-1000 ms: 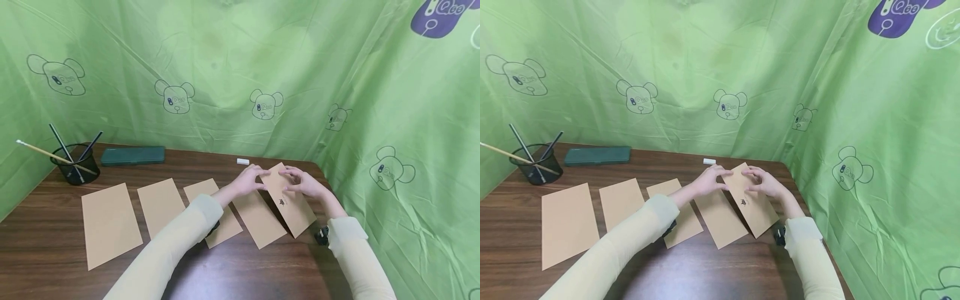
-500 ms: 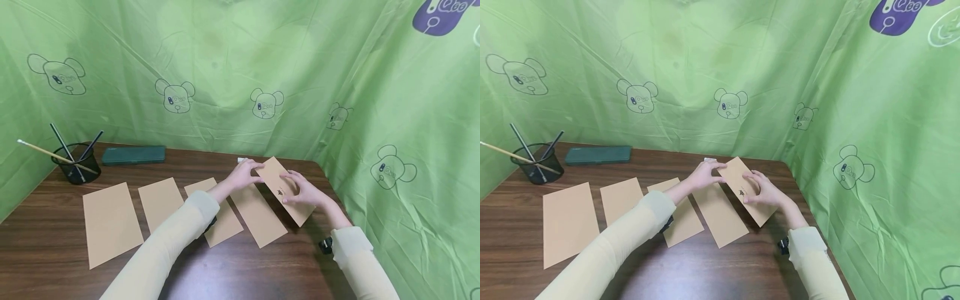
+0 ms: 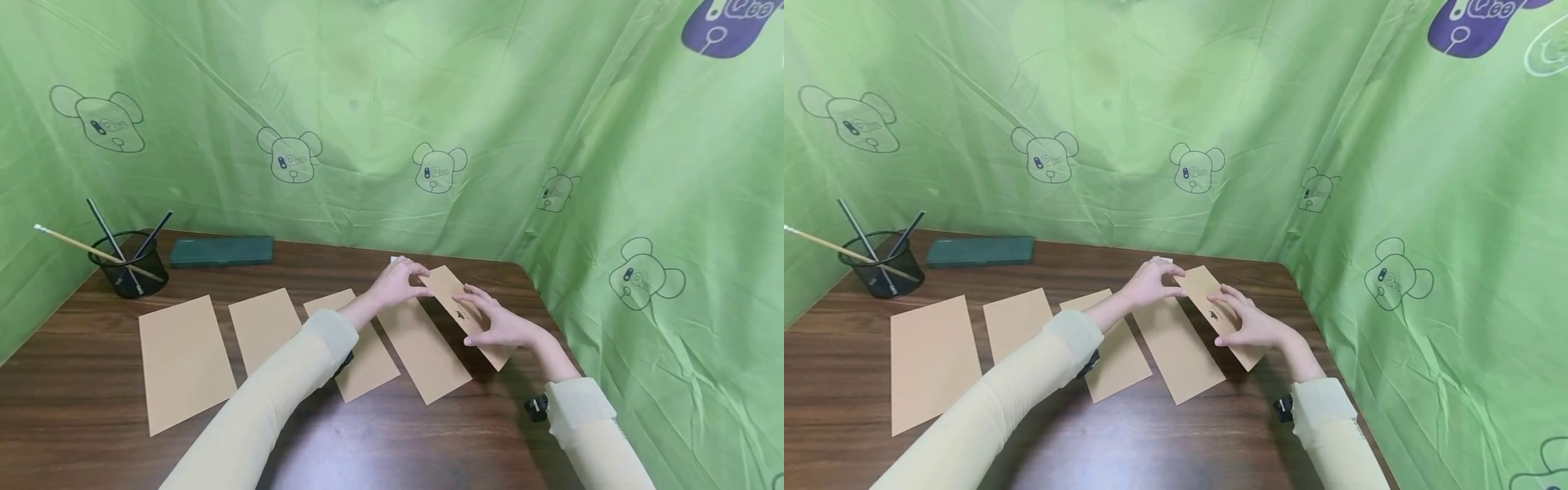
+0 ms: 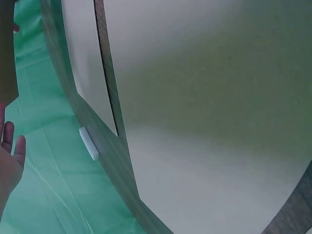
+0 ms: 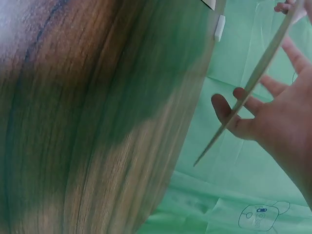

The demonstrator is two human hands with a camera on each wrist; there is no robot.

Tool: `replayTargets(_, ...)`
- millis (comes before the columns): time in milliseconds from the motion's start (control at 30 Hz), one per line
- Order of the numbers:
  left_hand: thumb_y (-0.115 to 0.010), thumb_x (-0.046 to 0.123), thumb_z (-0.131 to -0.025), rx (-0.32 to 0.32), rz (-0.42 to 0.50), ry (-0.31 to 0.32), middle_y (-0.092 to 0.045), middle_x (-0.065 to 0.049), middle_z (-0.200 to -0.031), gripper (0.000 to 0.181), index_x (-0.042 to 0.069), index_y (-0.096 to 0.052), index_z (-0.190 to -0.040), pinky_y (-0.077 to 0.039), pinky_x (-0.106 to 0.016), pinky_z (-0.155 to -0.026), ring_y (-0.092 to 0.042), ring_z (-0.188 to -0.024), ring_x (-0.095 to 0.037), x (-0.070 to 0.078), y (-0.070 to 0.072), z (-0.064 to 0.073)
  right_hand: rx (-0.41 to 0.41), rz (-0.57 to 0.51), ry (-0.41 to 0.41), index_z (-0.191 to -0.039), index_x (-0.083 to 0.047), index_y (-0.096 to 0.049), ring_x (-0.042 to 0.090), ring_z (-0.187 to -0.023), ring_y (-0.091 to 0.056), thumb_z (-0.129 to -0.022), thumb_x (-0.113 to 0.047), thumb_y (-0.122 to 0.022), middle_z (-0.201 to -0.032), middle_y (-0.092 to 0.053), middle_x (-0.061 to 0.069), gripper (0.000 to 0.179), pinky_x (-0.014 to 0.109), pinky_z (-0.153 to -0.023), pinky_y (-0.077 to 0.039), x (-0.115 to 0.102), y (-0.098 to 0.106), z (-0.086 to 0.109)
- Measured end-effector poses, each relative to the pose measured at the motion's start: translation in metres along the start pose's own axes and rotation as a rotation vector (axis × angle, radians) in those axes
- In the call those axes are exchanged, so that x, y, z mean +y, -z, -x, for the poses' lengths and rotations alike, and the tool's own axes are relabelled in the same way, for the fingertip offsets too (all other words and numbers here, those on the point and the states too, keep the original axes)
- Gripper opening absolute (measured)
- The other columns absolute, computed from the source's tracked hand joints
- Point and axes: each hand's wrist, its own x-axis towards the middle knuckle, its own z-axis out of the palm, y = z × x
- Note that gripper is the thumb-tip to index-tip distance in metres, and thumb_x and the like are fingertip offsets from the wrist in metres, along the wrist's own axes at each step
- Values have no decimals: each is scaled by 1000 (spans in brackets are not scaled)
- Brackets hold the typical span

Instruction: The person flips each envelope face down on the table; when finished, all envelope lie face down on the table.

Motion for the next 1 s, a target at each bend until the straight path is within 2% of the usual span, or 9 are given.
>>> replayTargets(67,-77,40,-75,-13,8,-15,-69,5,-99,43,15,-68,-109,-40,-29,-92,-53,-100,-13,0,1,-1,-7,-37,25,-146,-25,-32,34,-143,-12,-77,-29,-79,-157,-11,8,84,62,-106,-19,2,2,1)
replayTargets(200,-77,31,-78,-26,39,-51,-69,4,-98,34,14,-68,-106,-41,-29,-90,-52,-99,-14,-1,3,-2,-19,-75,71,-145,-20,-36,30,-141,-19,-79,-25,-76,-154,-23,9,77,56,-107,-21,5,7,5)
replayTargets(333,-74,21,-81,-22,62,-69,-69,4,-96,20,14,-69,-99,-41,-29,-89,-52,-98,-14,0,6,-3,-32,-81,105,-143,-18,-39,28,-140,-24,-81,-21,-75,-152,-27,8,72,56,-105,-25,6,10,8)
replayTargets(467,-72,18,-84,-10,77,-72,-69,4,-92,10,15,-68,-93,-41,-30,-88,-52,-96,-14,1,5,-4,-31,-108,157,-141,-9,-41,34,-136,-31,-83,-14,-72,-150,-32,14,66,57,-102,-30,-6,16,14)
replayTargets(600,-71,19,-85,5,105,-54,-68,7,-87,5,18,-67,-88,-42,-30,-86,-52,-94,-13,1,4,-5,-26,-136,219,-135,0,-46,38,-127,-42,-84,-7,-69,-139,-45,20,56,43,-99,-41,-19,25,20)
replayTargets(700,-71,21,-85,15,131,-46,-66,8,-83,5,19,-67,-86,-42,-29,-84,-52,-91,-12,1,4,-5,-9,-151,243,-129,3,-51,38,-120,-50,-83,2,-67,-129,-55,20,48,39,-97,-44,-26,28,21)
replayTargets(800,-70,22,-85,16,168,-47,-65,8,-80,6,18,-67,-86,-43,-26,-84,-55,-86,-8,0,4,-5,30,-165,246,-125,5,-54,35,-115,-55,-82,7,-65,-123,-59,18,45,44,-95,-45,-26,29,21)
replayTargets(833,-70,22,-85,19,176,-48,-65,8,-80,6,17,-67,-87,-44,-25,-83,-56,-84,-7,1,4,-5,46,-166,222,-125,4,-55,34,-114,-56,-82,6,-65,-123,-60,16,44,44,-95,-45,-28,30,22)
replayTargets(1000,-68,22,-87,32,186,-42,-65,5,-79,11,13,-66,-91,-46,-21,-73,-57,-75,-6,3,2,-3,121,-177,189,-123,1,-58,27,-106,-61,-83,6,-63,-119,-63,14,40,41,-88,-49,-27,33,26)
